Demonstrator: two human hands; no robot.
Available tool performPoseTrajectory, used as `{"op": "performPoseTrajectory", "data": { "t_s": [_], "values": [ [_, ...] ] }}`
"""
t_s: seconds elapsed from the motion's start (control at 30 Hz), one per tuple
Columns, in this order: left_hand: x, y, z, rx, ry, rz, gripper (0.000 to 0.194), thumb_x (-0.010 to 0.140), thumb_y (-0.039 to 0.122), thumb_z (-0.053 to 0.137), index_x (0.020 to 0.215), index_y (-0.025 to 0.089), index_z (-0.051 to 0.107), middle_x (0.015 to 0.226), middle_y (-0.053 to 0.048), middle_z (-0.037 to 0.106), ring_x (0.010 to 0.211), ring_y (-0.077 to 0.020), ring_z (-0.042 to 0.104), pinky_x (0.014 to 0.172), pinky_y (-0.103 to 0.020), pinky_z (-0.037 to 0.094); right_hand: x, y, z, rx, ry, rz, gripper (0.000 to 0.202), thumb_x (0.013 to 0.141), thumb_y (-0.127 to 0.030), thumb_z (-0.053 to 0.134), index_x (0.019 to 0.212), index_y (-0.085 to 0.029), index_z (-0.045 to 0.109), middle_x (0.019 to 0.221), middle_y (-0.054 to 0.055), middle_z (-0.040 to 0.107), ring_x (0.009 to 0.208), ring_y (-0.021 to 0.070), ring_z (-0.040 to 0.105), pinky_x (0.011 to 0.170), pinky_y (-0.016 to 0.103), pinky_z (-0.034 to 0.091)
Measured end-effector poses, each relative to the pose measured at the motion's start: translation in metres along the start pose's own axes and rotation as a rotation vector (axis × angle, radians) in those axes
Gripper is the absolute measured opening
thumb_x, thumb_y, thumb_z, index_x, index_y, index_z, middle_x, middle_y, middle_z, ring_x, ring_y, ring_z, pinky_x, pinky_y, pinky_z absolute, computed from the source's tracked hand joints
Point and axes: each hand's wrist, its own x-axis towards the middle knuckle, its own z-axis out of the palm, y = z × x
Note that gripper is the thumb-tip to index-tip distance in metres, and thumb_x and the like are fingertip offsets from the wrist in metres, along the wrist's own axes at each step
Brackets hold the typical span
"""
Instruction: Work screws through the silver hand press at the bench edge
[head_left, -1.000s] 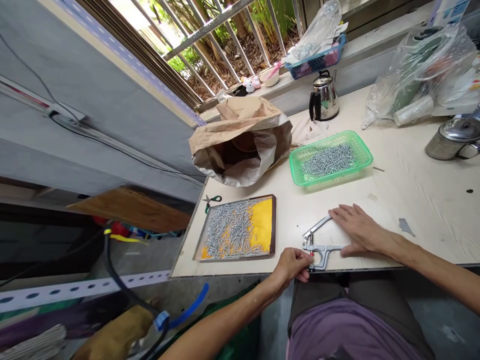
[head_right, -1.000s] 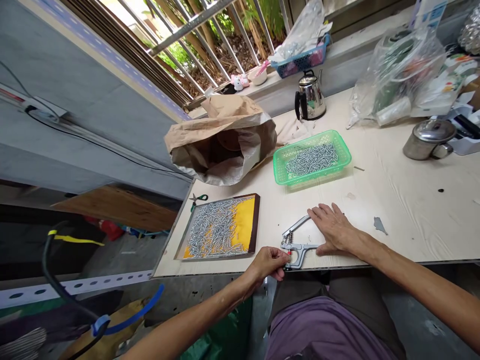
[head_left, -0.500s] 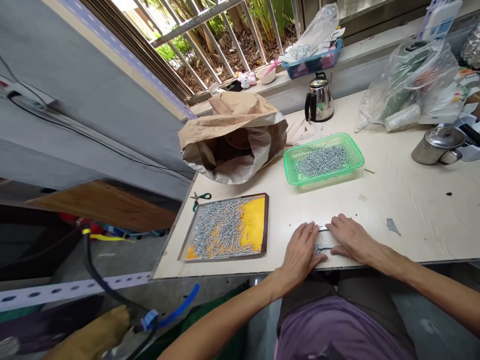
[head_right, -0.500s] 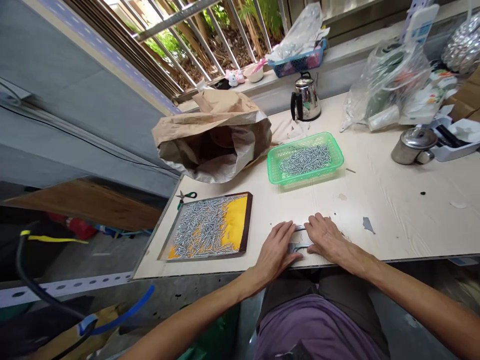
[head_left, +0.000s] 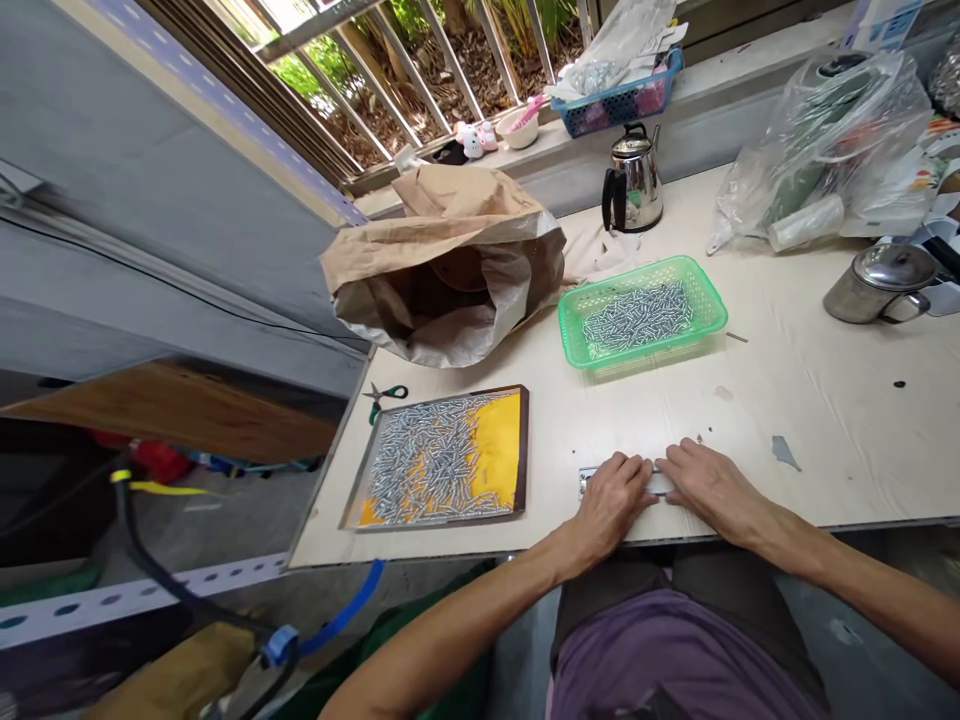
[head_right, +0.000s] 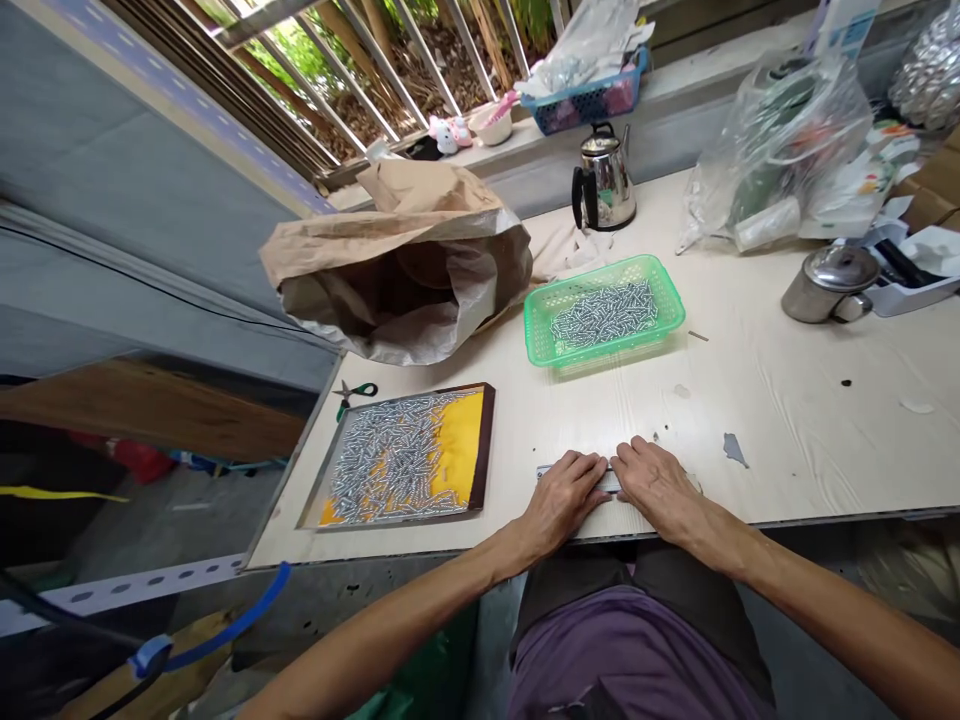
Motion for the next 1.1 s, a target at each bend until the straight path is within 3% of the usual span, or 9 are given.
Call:
{"op": "performPoseTrajectory", "data": {
  "t_s": [0.17, 0.27, 0.37, 0.5, 0.57, 0.67, 0.77, 0.93, 1.1],
  "values": [
    [0.005, -0.002, 0.006, 0.109, 0.024, -0.009, 0.021, 0.097, 0.026, 0.039, 0.102, 0.017, 0.058, 0.09, -0.006, 0.064, 0.081, -0.0195, 0.055, 0.071, -0.033, 0.048, 0.001, 0.0, 0.007, 0.013, 0.064, -0.015, 0.019, 0.087, -0.008, 0.048, 0.075, -0.019, 0.057, 0.075, 0.004, 0.058, 0.072, 0.0179, 0.05, 0.062, 0.03, 0.037],
    [0.008, -0.003, 0.007, 0.115, 0.041, -0.006, 0.022, 0.096, 0.025, 0.039, 0.102, 0.016, 0.058, 0.09, -0.006, 0.065, 0.083, -0.0203, 0.057, 0.071, -0.034, 0.05, 0.001, -0.001, 0.006, 0.003, 0.064, 0.003, 0.02, 0.088, -0.008, 0.046, 0.077, -0.018, 0.058, 0.078, 0.005, 0.059, 0.074, 0.0185, 0.052, 0.064, 0.03, 0.04],
    [0.006, -0.002, 0.012, 0.098, 0.138, -0.034, 0.021, 0.095, 0.026, 0.044, 0.11, 0.016, 0.055, 0.109, -0.011, 0.063, 0.099, -0.0226, 0.058, 0.083, -0.038, 0.051, 0.002, 0.004, 0.004, 0.003, 0.071, 0.057, 0.013, 0.084, -0.012, 0.055, 0.096, -0.016, 0.06, 0.089, 0.008, 0.062, 0.084, 0.0214, 0.053, 0.071, 0.032, 0.044],
    [-0.004, 0.008, 0.025, 0.089, 0.327, -0.009, 0.025, 0.093, 0.016, 0.042, 0.114, 0.014, 0.055, 0.131, -0.016, 0.052, 0.129, -0.0269, 0.043, 0.1, -0.042, 0.046, 0.007, 0.023, -0.002, 0.102, 0.064, 0.046, 0.048, 0.077, -0.037, 0.067, 0.117, -0.015, 0.053, 0.107, 0.014, 0.06, 0.097, 0.0278, 0.053, 0.079, 0.039, 0.047],
    [-0.009, 0.015, 0.031, 0.071, 0.37, -0.002, 0.03, 0.092, 0.01, 0.039, 0.117, 0.014, 0.054, 0.134, -0.017, 0.051, 0.131, -0.0267, 0.041, 0.101, -0.043, 0.045, 0.012, 0.034, -0.005, 0.134, 0.029, 0.039, 0.039, 0.082, -0.041, 0.06, 0.112, -0.016, 0.056, 0.104, 0.014, 0.061, 0.093, 0.0268, 0.054, 0.079, 0.039, 0.046],
    [-0.013, 0.024, 0.036, 0.026, 0.364, -0.016, 0.029, 0.092, 0.01, 0.038, 0.114, 0.016, 0.056, 0.127, -0.014, 0.057, 0.124, -0.0241, 0.048, 0.102, -0.043, 0.045, 0.025, 0.046, -0.008, 0.101, -0.003, 0.1, 0.021, 0.09, -0.028, 0.046, 0.098, -0.018, 0.062, 0.094, 0.011, 0.062, 0.085, 0.0228, 0.055, 0.076, 0.036, 0.044],
    [-0.011, 0.027, 0.034, -0.01, 0.319, -0.025, 0.025, 0.095, 0.014, 0.036, 0.106, 0.017, 0.058, 0.108, -0.008, 0.064, 0.11, -0.0203, 0.057, 0.104, -0.043, 0.042, 0.042, 0.05, -0.011, 0.007, 0.004, 0.176, 0.019, 0.09, -0.019, 0.045, 0.085, -0.018, 0.064, 0.089, 0.009, 0.063, 0.084, 0.0213, 0.054, 0.074, 0.033, 0.041],
    [-0.002, 0.03, 0.033, -0.065, 0.369, -0.055, 0.026, 0.096, 0.016, 0.033, 0.102, 0.016, 0.059, 0.097, -0.007, 0.065, 0.101, -0.0195, 0.059, 0.101, -0.042, 0.044, 0.073, 0.02, -0.017, -0.087, 0.001, 0.128, 0.023, 0.087, -0.01, 0.045, 0.083, -0.019, 0.065, 0.089, 0.009, 0.063, 0.086, 0.0207, 0.051, 0.072, 0.032, 0.036],
    [-0.029, 0.038, 0.035, -0.065, 0.496, 0.084, 0.033, 0.095, 0.015, 0.03, 0.114, 0.015, 0.058, 0.096, -0.01, 0.066, 0.094, -0.0189, 0.06, 0.084, -0.034, 0.052, 0.094, -0.035, -0.011, -0.082, -0.098, -0.28, 0.022, 0.086, -0.01, 0.05, 0.078, -0.021, 0.066, 0.084, 0.007, 0.06, 0.081, 0.0182, 0.047, 0.061, 0.029, 0.031]
  ]
}}
